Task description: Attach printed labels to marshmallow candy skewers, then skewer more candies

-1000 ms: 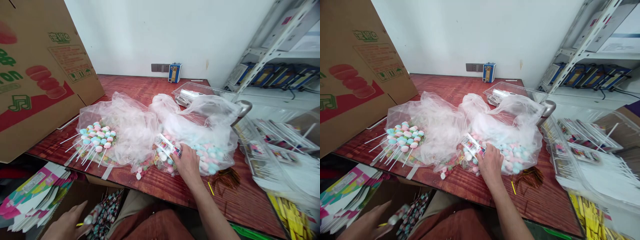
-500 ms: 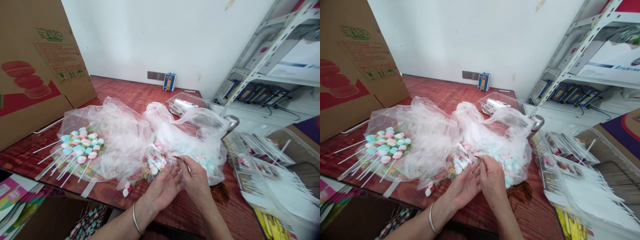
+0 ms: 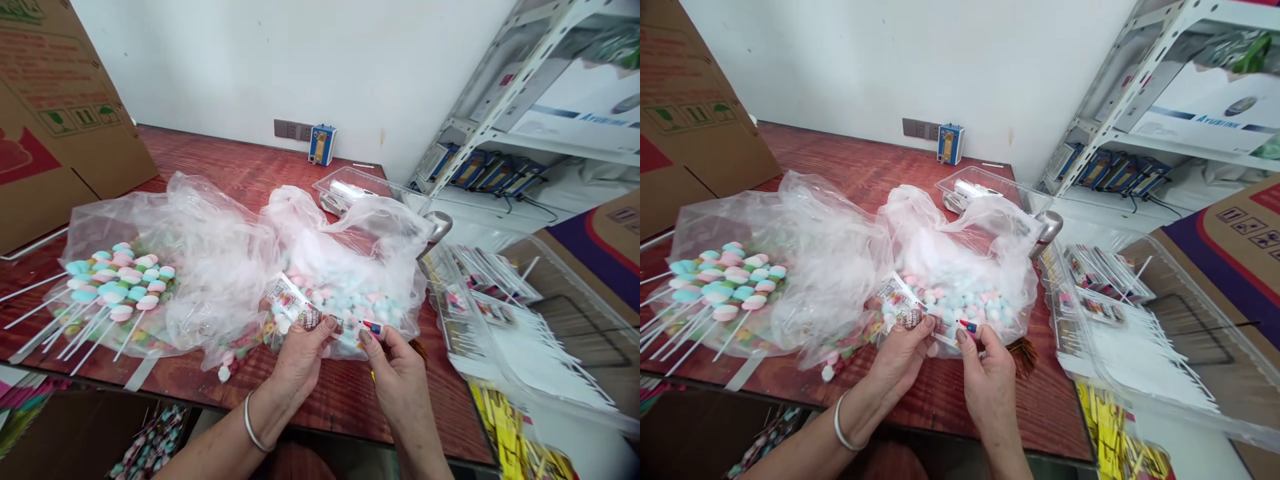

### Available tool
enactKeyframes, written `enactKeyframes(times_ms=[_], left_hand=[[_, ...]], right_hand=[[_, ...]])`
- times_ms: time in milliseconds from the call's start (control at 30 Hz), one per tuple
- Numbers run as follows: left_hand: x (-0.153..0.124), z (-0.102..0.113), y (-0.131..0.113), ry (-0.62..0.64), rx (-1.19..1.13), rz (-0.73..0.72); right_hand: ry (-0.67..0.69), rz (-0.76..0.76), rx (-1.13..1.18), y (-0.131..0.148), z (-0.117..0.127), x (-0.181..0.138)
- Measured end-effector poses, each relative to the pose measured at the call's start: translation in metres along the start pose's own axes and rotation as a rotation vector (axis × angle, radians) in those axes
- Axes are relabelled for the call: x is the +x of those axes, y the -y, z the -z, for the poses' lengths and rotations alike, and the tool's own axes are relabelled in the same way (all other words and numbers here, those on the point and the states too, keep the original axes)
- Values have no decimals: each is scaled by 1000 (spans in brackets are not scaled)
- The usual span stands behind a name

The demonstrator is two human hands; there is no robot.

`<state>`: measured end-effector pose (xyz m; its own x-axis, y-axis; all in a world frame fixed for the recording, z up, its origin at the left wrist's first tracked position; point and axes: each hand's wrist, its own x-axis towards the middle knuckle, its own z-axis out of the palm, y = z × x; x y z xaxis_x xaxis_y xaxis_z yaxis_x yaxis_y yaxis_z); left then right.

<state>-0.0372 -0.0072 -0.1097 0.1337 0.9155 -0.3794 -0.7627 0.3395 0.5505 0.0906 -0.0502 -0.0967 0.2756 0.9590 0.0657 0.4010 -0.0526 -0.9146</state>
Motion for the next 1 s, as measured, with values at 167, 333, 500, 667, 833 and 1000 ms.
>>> enactKeyframes(times_ms=[167, 333, 500, 667, 833, 1000], left_hand=[[-2, 3, 5, 3, -44, -31], [-7, 4, 7, 98, -135, 82], [-4, 5, 6, 49, -251, 121], [-3, 6, 4, 29, -291, 131], [-7, 5, 4, 43, -230, 93], [-15, 2, 9, 119, -97, 117]], right_hand=[[-78, 79, -86, 5, -5, -10], [-194, 302, -252, 4, -7, -18], [-211, 379, -259, 10, -1, -29], [-288, 491, -209, 20, -3, -39], [-230, 529, -315, 16, -12, -38], [-238, 571, -307, -4, -3, -41]])
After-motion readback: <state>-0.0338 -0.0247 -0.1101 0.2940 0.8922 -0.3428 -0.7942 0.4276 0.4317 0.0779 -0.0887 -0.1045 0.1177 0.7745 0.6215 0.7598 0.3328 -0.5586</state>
